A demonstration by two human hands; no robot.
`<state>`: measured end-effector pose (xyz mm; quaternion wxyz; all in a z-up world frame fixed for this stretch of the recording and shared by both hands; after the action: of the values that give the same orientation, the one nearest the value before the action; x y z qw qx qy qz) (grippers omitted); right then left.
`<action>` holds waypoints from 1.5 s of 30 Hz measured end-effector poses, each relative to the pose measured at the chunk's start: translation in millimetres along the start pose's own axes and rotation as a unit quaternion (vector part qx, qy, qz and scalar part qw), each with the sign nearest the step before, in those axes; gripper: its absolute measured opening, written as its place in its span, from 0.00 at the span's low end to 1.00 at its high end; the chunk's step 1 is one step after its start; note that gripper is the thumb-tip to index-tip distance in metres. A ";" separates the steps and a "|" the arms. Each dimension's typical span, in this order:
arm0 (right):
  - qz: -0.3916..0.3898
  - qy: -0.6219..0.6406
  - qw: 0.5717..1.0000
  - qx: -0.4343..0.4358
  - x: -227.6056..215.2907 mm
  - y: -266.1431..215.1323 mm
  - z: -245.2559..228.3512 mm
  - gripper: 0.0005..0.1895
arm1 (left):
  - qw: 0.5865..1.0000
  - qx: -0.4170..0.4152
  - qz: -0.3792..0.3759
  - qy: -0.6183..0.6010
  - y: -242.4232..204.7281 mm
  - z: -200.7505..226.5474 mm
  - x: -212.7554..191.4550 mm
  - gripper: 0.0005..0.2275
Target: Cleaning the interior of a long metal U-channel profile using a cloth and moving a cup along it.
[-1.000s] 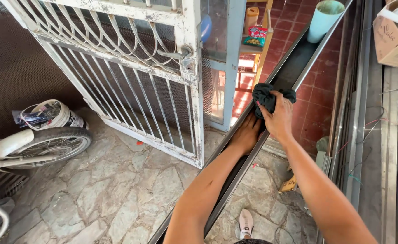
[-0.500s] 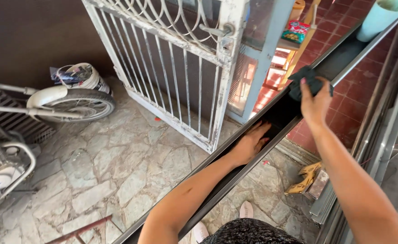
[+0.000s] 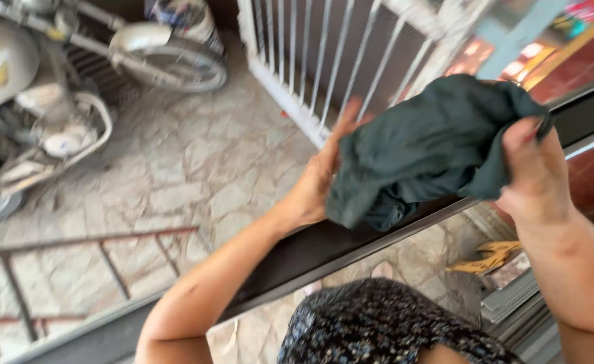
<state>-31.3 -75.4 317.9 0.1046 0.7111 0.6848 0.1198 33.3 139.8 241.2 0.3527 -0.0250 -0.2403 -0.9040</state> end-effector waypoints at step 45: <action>-0.235 -0.408 0.878 0.081 100.0 -88.7 102.6 0.26 | 0.942 -0.241 -0.199 0.122 -214.1 33.0 -51.4 0.21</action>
<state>-79.9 29.7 195.4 0.3416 0.5209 0.7359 -0.2654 -71.3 323.1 170.0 0.1753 0.0495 0.0300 -0.9828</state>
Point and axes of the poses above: each hand's wrist, its own y-axis towards the middle knuckle, its own x-axis out of the palm, z = x × y, the point moved 6 cm from there along y, towards the middle knuckle, and after that the axes turned 13 degrees about -y, right-handed, at the moved point
